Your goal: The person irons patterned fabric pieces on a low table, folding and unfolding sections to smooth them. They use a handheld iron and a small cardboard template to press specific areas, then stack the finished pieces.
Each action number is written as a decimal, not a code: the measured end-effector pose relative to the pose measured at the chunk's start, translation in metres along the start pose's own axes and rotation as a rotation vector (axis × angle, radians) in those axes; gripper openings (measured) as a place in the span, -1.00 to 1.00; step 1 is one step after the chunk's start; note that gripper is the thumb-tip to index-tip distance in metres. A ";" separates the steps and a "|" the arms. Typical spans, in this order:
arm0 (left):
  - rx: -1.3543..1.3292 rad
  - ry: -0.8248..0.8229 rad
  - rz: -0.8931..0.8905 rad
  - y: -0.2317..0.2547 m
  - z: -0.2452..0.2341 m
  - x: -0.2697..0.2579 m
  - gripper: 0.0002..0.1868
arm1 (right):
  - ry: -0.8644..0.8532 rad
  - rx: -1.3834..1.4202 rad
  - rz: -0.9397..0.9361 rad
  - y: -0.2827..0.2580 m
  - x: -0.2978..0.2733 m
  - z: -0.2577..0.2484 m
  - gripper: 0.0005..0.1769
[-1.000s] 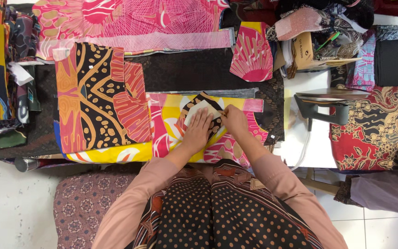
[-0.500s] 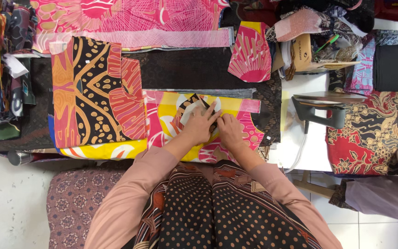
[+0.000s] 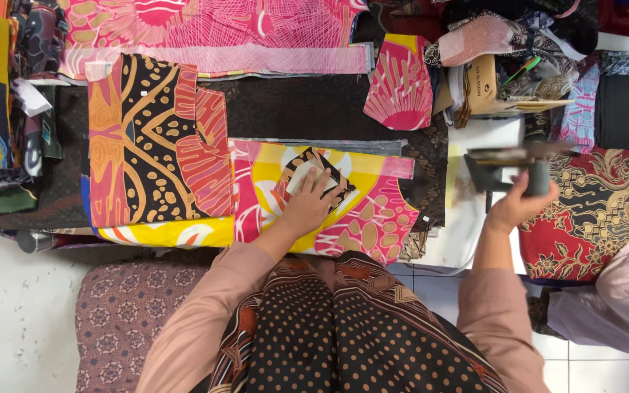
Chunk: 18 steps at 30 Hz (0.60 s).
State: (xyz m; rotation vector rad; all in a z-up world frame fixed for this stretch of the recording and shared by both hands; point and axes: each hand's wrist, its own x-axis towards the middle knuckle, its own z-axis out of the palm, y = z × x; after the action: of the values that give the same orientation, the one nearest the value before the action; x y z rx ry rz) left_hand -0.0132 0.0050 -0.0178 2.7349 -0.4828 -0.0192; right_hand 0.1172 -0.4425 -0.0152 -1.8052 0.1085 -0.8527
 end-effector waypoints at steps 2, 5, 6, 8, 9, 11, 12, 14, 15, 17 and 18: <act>-0.011 0.010 0.005 0.000 0.000 -0.002 -0.26 | -0.151 -0.194 -0.121 -0.037 0.012 0.018 -0.53; 0.004 0.055 0.029 -0.002 -0.001 -0.002 -0.34 | -0.643 -0.741 -0.068 -0.110 -0.002 0.063 -0.45; -0.012 0.066 0.029 -0.002 0.000 -0.003 -0.35 | -0.852 -0.855 -0.013 -0.134 -0.018 0.074 -0.38; -0.042 0.094 0.029 -0.003 0.000 -0.003 -0.37 | -1.015 -0.816 -0.141 -0.172 -0.057 0.101 -0.37; -0.062 0.108 0.024 -0.004 0.000 -0.002 -0.40 | -1.082 -0.905 -0.258 -0.185 -0.073 0.114 -0.34; -0.100 0.137 0.011 -0.007 0.000 -0.003 -0.43 | -1.167 -0.916 -0.253 -0.200 -0.092 0.129 -0.36; -0.129 0.154 0.007 -0.009 0.000 -0.002 -0.42 | -1.212 -0.922 -0.252 -0.203 -0.097 0.137 -0.37; -0.190 0.181 0.003 -0.015 0.001 -0.002 -0.40 | -1.221 -0.905 -0.267 -0.202 -0.102 0.158 -0.39; -0.256 0.215 -0.047 -0.017 0.001 -0.002 -0.44 | -1.227 -0.898 -0.270 -0.200 -0.104 0.167 -0.40; -0.384 0.290 -0.139 -0.026 -0.001 0.005 -0.53 | -1.194 -0.851 -0.327 -0.195 -0.105 0.192 -0.41; -0.303 0.356 -0.228 -0.032 -0.002 0.010 -0.59 | -1.176 -0.828 -0.355 -0.193 -0.107 0.203 -0.41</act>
State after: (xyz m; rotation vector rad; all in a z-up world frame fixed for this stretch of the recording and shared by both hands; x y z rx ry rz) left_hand 0.0066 0.0305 -0.0264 2.4071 -0.0593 0.3056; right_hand 0.0977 -0.1544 0.0644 -2.8849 -0.7284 0.2156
